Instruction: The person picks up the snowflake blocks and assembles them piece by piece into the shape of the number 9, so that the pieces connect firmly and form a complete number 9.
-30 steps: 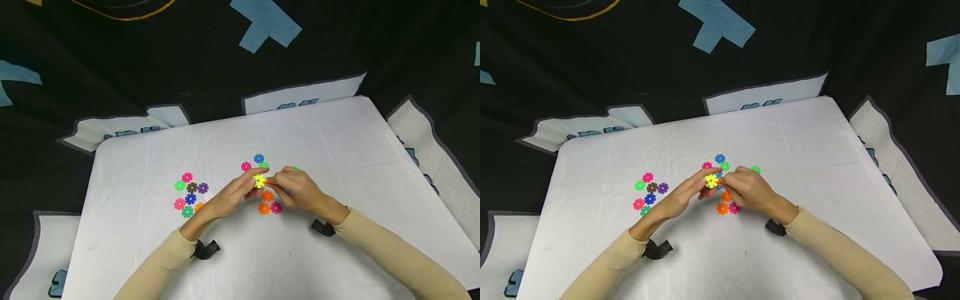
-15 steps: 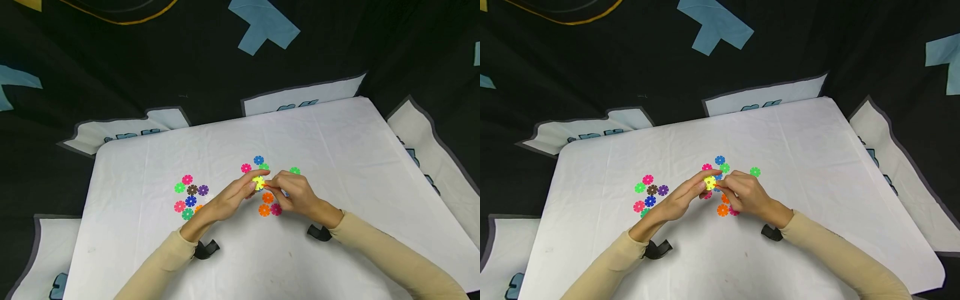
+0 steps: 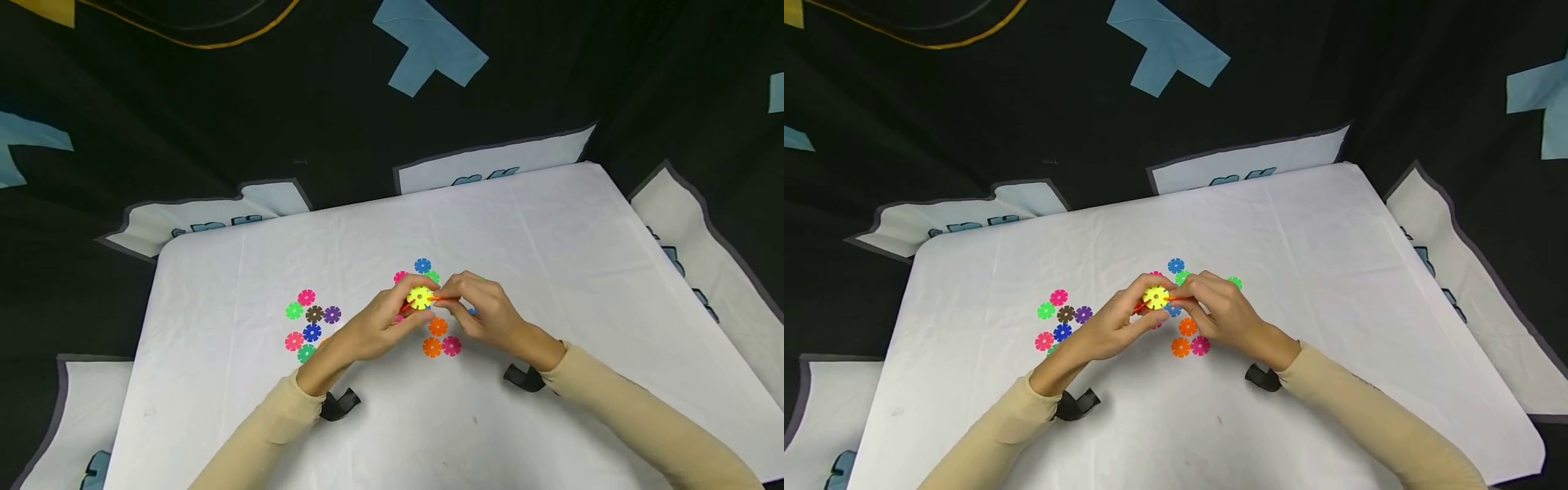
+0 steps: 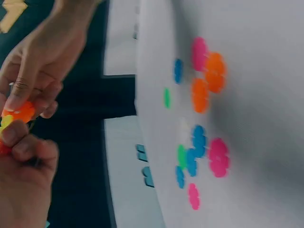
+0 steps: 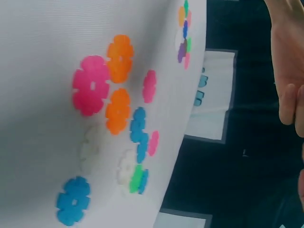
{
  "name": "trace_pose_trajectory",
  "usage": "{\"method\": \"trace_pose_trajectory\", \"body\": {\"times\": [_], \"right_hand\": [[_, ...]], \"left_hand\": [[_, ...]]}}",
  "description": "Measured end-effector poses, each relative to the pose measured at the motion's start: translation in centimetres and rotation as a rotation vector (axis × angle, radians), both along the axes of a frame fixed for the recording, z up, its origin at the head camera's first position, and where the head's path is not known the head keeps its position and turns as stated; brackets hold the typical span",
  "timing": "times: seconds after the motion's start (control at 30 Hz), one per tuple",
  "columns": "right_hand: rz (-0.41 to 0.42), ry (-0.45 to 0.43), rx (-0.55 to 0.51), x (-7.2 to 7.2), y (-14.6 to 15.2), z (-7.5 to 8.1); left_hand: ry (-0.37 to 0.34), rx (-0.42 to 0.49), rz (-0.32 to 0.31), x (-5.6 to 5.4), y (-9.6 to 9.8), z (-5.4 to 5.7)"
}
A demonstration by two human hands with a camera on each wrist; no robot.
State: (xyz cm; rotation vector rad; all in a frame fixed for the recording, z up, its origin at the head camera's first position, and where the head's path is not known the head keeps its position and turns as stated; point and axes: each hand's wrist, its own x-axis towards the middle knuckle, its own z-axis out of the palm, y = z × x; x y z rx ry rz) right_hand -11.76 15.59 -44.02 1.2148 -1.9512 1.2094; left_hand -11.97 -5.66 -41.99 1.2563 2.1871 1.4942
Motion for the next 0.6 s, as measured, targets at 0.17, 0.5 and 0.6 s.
{"method": "trace_pose_trajectory", "body": {"times": [0.17, 0.5, 0.6], "right_hand": [[0.002, -0.051, 0.092, 0.2, 0.3, -0.4], [0.007, -0.041, 0.126, -0.1, 0.4, -0.3], [0.007, -0.052, 0.118, -0.2, 0.4, -0.2]], "left_hand": [[0.315, -0.106, 0.084, -0.6, -0.1, -0.6], [0.655, -0.182, 0.160, -1.5, -0.6, -0.6], [0.717, -0.194, 0.151, -1.6, -0.6, -0.4]]}}
